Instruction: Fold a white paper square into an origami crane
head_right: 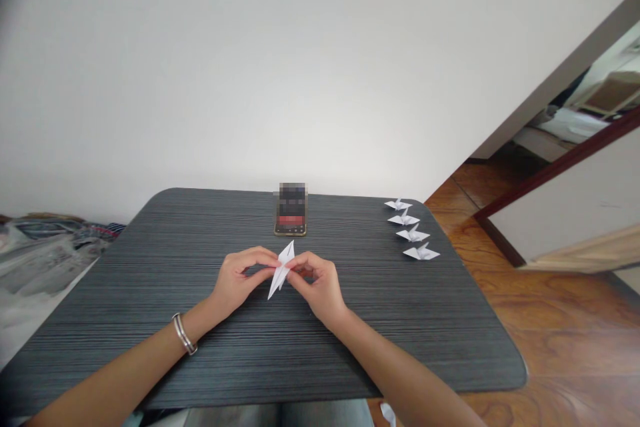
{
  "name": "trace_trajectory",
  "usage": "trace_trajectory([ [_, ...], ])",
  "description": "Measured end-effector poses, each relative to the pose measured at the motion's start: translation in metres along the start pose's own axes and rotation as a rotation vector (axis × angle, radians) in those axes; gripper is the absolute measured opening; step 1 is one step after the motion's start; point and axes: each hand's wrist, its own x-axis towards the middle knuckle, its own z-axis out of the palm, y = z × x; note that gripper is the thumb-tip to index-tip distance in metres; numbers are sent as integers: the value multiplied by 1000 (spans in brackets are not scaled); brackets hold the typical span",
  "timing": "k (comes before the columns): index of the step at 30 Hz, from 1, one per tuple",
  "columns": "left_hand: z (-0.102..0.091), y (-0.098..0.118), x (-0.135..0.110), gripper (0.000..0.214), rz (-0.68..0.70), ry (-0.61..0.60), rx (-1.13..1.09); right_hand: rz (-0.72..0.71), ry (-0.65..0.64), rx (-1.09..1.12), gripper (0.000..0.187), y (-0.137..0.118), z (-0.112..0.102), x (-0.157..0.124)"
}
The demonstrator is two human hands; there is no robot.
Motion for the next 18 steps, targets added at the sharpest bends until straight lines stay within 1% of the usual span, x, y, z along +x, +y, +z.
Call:
trace_trajectory([
  [7,1,3,-1,7,10,36,38,-75,54,-80,4,-2,0,1],
  [11,3,5,-2,6,0,65,59,-42,74,-110,5,-3,0,2],
  [15,6,5,-3,6,-26,75,66,-71,97,-125,3,-2,0,2],
  [18,8,5,-3,6,-75,89,30,-74,105,-90,5,0,2,1],
])
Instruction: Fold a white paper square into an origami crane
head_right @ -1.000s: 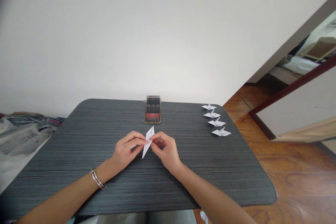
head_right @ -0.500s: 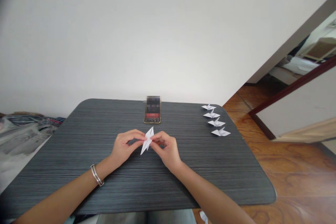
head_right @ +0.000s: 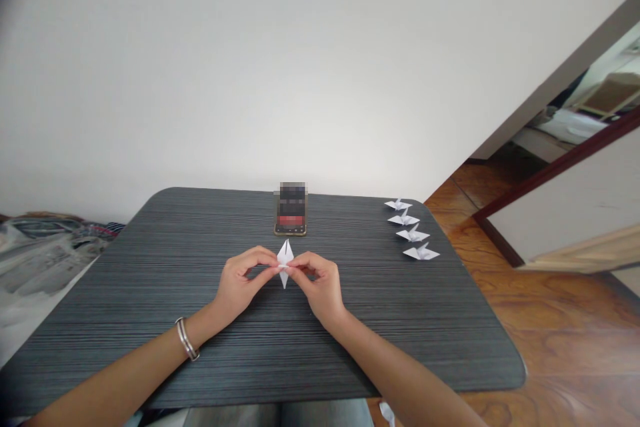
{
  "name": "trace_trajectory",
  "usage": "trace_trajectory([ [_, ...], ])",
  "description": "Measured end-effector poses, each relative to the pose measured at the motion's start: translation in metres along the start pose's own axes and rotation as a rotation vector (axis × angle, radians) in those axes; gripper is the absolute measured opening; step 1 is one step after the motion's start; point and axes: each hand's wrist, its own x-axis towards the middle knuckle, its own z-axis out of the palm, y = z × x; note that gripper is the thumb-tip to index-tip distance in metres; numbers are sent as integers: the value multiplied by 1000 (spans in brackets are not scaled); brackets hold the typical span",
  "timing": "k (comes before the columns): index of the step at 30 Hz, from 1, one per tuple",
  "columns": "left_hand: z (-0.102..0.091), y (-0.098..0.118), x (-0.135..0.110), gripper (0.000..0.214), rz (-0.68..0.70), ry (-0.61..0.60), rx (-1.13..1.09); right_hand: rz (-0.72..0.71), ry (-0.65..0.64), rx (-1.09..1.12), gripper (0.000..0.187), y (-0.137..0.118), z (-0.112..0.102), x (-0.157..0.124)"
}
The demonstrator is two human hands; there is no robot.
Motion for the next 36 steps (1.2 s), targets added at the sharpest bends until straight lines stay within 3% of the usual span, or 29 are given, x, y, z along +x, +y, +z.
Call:
trace_trajectory([
  [11,11,3,-2,10,-391,40,-491,102,43,120,12,1,8,-3],
  [15,12,5,0,16,-521,60,-577,137,36,108,13,3,8,-2],
  [24,11,4,2,22,-543,57,-569,169,44,116,23,1,9,1],
  [29,10,6,2,23,-547,75,-542,259,8,114,16,0,8,2],
  [36,9,6,3,16,-615,-21,-609,325,-6,181,21,-4,8,2],
])
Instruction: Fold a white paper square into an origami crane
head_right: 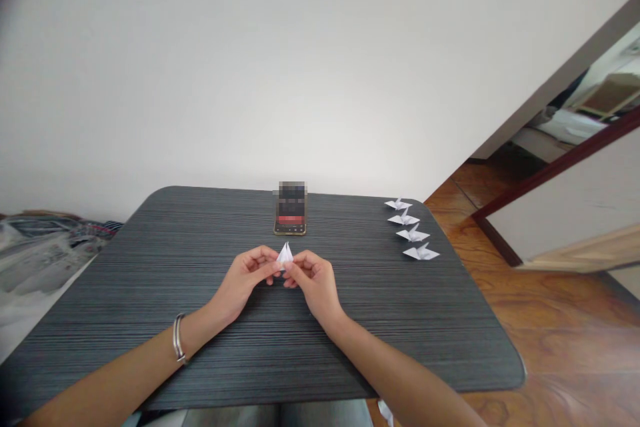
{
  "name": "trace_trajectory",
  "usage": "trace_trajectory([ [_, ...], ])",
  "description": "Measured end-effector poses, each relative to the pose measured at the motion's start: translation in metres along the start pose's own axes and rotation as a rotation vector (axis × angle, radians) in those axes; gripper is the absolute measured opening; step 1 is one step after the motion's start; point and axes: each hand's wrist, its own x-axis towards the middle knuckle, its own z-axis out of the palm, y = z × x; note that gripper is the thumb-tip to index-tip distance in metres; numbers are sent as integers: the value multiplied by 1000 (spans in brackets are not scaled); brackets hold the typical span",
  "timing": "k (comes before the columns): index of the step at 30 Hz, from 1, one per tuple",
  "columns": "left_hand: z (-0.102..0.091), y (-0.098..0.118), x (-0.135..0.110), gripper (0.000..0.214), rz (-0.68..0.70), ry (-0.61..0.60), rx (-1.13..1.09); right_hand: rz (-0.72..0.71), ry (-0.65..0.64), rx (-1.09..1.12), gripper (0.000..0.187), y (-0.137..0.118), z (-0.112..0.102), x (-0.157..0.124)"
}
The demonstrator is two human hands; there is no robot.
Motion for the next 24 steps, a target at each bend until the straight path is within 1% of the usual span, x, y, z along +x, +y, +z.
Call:
trace_trajectory([
  [6,0,-3,2,15,-37,2,-58,-99,29,-78,18,4,1,-4],
  [9,0,-4,2,16,-62,16,-75,-118,32,-93,17,4,2,-5],
  [13,0,-3,1,15,-40,48,-51,-112,47,-55,16,3,3,-3],
  [17,0,-4,2,13,-11,33,-71,-112,60,-29,16,2,4,-2],
  [20,0,-6,2,13,34,48,-98,-115,71,7,19,0,6,-3],
  [24,-1,-8,2,12,19,26,-115,-139,76,64,22,1,7,-3],
])
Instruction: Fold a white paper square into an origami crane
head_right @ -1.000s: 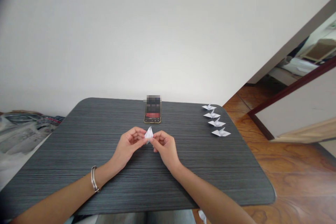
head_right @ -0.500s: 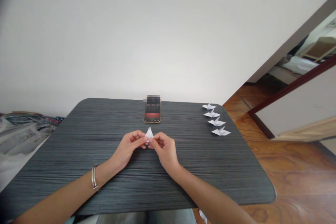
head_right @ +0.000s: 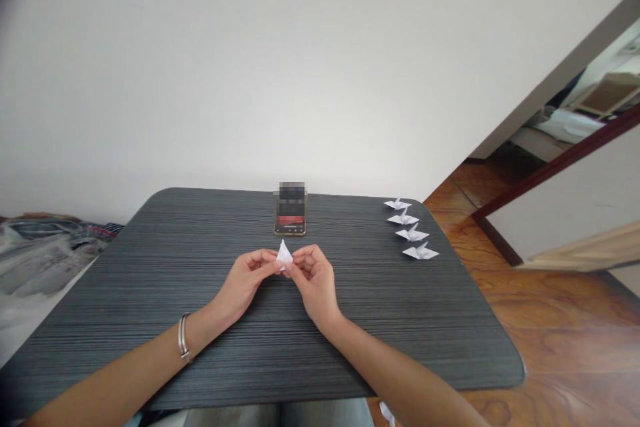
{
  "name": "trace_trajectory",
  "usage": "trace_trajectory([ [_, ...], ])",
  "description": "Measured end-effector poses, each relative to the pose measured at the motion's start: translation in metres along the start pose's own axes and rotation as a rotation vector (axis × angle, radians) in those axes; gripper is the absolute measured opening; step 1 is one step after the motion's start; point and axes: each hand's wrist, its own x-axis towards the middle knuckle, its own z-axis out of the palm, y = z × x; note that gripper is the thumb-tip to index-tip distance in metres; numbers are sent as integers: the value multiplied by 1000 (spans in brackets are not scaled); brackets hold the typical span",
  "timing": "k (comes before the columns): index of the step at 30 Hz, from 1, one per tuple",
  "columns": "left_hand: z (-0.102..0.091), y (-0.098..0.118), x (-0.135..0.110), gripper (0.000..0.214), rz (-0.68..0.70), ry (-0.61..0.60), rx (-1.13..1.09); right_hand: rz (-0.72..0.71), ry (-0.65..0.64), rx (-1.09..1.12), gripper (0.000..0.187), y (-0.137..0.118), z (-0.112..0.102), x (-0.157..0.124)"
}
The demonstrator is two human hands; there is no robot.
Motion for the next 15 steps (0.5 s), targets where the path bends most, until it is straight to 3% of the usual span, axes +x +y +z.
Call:
trace_trajectory([
  [8,-2,0,2,19,-34,-9,0,-76,-35,-98,26,4,-2,-2],
  [15,1,3,0,21,23,24,61,20,-44,-47,20,6,-3,3],
])
